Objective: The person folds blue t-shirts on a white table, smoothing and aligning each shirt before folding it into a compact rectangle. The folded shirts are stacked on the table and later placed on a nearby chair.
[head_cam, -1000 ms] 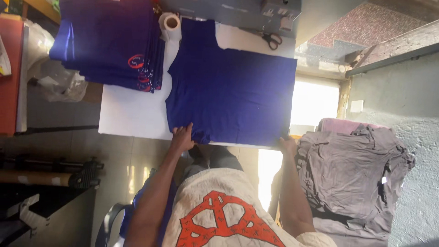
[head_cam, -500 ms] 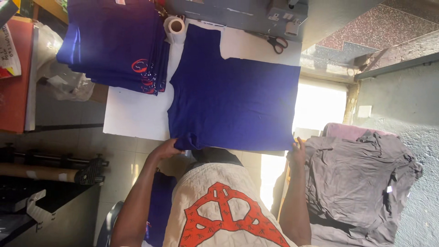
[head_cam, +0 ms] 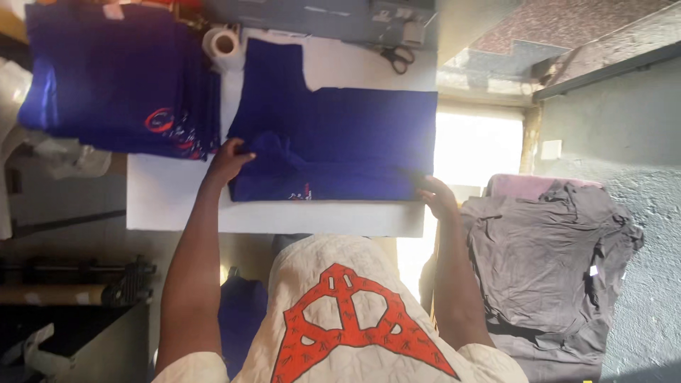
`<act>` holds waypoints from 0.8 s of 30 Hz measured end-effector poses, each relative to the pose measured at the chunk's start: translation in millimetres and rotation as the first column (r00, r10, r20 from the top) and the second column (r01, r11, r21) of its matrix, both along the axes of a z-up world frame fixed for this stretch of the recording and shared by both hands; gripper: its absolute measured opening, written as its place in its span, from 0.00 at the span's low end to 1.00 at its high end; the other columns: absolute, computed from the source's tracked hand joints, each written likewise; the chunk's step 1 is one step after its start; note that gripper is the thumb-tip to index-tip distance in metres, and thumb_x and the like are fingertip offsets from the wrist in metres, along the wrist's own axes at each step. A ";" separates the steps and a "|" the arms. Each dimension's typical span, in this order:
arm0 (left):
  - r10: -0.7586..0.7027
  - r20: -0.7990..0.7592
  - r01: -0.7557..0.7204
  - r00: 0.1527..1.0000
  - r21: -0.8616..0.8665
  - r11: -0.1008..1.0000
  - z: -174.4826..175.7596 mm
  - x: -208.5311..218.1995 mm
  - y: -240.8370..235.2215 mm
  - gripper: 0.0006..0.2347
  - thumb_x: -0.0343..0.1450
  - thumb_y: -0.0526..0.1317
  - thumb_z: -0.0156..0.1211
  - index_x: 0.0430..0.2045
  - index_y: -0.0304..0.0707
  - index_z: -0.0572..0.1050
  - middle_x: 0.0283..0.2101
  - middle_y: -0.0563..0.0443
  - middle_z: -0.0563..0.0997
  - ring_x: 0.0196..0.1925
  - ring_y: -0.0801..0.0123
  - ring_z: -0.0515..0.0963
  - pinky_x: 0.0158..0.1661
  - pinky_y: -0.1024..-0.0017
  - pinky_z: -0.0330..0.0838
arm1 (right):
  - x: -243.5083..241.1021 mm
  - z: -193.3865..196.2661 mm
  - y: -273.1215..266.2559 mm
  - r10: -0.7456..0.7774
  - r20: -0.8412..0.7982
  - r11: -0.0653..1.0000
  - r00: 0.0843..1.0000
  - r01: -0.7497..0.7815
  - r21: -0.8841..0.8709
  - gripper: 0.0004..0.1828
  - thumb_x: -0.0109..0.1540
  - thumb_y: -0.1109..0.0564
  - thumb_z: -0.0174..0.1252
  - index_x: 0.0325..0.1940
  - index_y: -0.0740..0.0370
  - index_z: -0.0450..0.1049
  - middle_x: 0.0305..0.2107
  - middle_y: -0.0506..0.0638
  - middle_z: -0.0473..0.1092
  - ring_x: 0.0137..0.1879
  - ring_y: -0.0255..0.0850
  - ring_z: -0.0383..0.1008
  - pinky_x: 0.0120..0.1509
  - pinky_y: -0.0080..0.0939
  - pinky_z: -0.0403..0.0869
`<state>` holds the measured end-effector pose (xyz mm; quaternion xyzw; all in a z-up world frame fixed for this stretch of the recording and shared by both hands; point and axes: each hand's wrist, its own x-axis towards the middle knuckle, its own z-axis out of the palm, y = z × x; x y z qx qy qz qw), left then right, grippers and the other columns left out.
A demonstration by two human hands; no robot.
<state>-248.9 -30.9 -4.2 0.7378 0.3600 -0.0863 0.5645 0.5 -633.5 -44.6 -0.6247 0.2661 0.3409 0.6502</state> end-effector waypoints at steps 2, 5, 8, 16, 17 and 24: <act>0.005 -0.067 0.001 0.998 0.086 0.996 -37.3 0.6 8.4 0.25 0.72 0.56 0.67 0.60 0.46 0.71 0.57 0.46 0.78 0.61 0.56 0.76 0.57 0.56 0.70 | -2.9 67.1 35.9 0.034 -0.004 0.999 0.999 -0.034 -0.042 0.26 0.68 0.58 0.48 0.73 0.53 0.63 0.69 0.54 0.63 0.76 0.55 0.58 0.83 0.52 0.49; 0.026 -0.157 0.004 0.987 0.191 0.982 -43.2 -11.1 0.3 0.25 0.74 0.64 0.61 0.60 0.51 0.73 0.57 0.48 0.78 0.62 0.55 0.76 0.58 0.55 0.69 | -6.4 84.9 46.5 0.219 0.055 0.926 0.974 -0.190 -0.325 0.26 0.67 0.59 0.53 0.70 0.56 0.66 0.60 0.56 0.69 0.68 0.53 0.67 0.73 0.49 0.62; 0.057 -0.228 -0.007 0.972 0.212 0.977 -26.3 -45.5 -18.4 0.27 0.74 0.64 0.59 0.58 0.45 0.74 0.56 0.42 0.79 0.62 0.48 0.75 0.60 0.51 0.68 | 12.6 4.5 4.1 0.446 0.009 0.653 0.895 -0.318 -0.688 0.27 0.63 0.41 0.65 0.64 0.47 0.71 0.45 0.49 0.76 0.52 0.45 0.78 0.52 0.47 0.78; -0.115 -0.400 0.163 0.909 0.088 0.983 2.7 -90.6 -42.5 0.24 0.70 0.59 0.63 0.56 0.47 0.75 0.53 0.43 0.83 0.59 0.47 0.79 0.57 0.50 0.72 | 2.0 25.9 11.2 0.493 -0.074 0.509 0.867 -0.356 -0.784 0.26 0.61 0.42 0.69 0.62 0.42 0.74 0.45 0.48 0.74 0.52 0.44 0.77 0.49 0.48 0.81; -0.111 -0.394 0.191 0.913 0.171 0.966 -6.8 -96.1 -42.9 0.21 0.71 0.58 0.61 0.53 0.47 0.76 0.50 0.43 0.84 0.56 0.46 0.80 0.56 0.48 0.72 | -0.6 27.1 8.9 0.480 -0.030 0.561 0.877 -0.333 -0.758 0.26 0.62 0.44 0.69 0.63 0.47 0.74 0.47 0.51 0.72 0.55 0.46 0.75 0.52 0.50 0.80; 0.025 -0.183 0.085 0.983 0.570 0.817 -42.8 -96.0 -62.9 0.16 0.80 0.54 0.50 0.44 0.43 0.79 0.38 0.42 0.84 0.46 0.45 0.82 0.50 0.46 0.72 | -11.9 48.3 13.4 0.502 0.016 0.608 0.865 -0.340 -0.717 0.26 0.66 0.42 0.65 0.64 0.54 0.72 0.56 0.53 0.68 0.63 0.51 0.71 0.64 0.56 0.75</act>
